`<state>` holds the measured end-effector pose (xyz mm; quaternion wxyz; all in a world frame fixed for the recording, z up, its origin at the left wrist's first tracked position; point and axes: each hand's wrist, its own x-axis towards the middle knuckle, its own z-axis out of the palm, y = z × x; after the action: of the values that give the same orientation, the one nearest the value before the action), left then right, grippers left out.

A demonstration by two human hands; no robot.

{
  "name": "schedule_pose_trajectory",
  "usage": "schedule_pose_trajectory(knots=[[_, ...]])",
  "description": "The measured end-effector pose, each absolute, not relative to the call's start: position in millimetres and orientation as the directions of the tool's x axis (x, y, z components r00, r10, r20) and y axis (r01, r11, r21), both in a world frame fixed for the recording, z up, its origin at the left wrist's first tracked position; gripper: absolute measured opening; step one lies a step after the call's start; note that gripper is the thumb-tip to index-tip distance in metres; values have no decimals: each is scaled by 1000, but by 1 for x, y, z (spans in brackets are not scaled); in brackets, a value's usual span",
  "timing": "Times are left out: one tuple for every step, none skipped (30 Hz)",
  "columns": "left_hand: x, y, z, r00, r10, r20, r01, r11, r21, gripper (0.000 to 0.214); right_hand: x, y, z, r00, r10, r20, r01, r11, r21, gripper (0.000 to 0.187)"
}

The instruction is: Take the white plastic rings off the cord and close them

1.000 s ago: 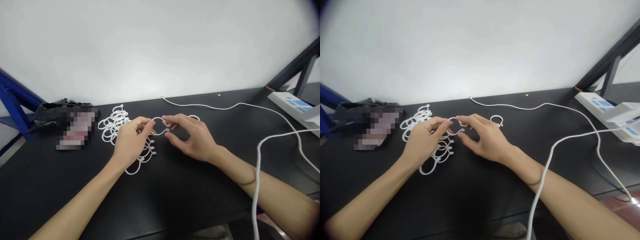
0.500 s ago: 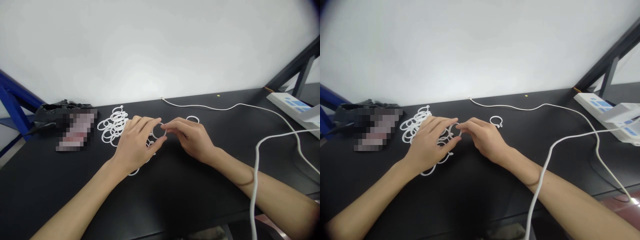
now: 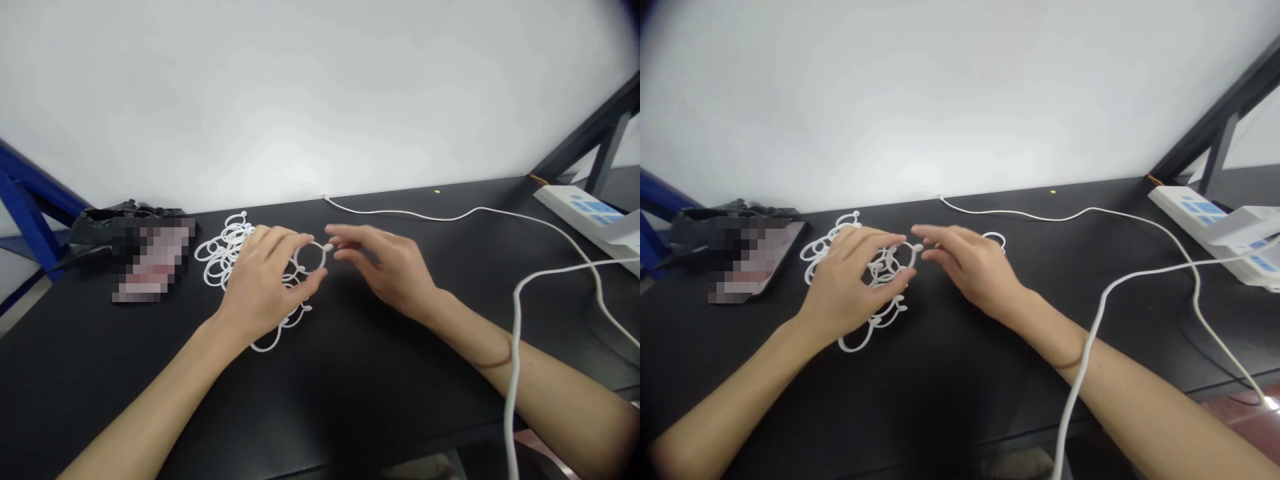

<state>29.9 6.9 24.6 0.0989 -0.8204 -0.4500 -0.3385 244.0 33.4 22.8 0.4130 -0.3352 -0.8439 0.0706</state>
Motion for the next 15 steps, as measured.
schedule_pose_trajectory(knots=[[25,10,25,327,690,646,836,-529,142,28,247,37,25,-388,631,671,565,739,-368,26],[18,13,25,276,716,641,871,-469,149,29,251,41,27,-327,627,707,630,703,-331,25],[11,18,25,213,751,625,905,-393,164,31,255,45,29,-262,619,740,699,650,-296,23],[2,22,24,148,788,598,932,-313,182,34,258,49,32,-203,617,760,765,584,-270,22],[-7,26,23,90,819,567,951,-240,195,37,261,53,35,-159,619,769,819,518,-248,24],[-16,30,22,44,845,533,963,-178,204,40,264,56,38,-129,639,758,867,444,-227,25],[-24,34,21,11,869,496,969,-131,208,42,266,58,41,-110,677,728,908,366,-203,27],[-31,37,19,-12,888,460,975,-93,204,44,268,60,44,-98,734,672,941,287,-176,29],[-36,39,18,-27,905,425,978,-64,198,46,269,61,46,-86,803,590,967,210,-145,33],[-41,41,16,-36,919,393,981,-43,191,47,270,62,47,-70,874,481,984,140,-111,39],[-43,42,15,-45,929,366,982,-26,186,48,271,62,48,-53,934,354,993,86,-78,45],[-45,43,14,-51,937,346,983,-14,183,48,272,63,48,-41,972,230,997,53,-47,51],[-45,43,14,-56,940,336,983,-7,184,48,274,63,47,-40,992,123,999,43,-24,55],[-45,43,13,-57,940,336,983,-6,185,47,276,64,46,-51,997,49,999,52,-9,56],[-44,43,13,-55,936,348,983,-11,184,46,277,64,44,-78,997,8,997,78,-3,54]])
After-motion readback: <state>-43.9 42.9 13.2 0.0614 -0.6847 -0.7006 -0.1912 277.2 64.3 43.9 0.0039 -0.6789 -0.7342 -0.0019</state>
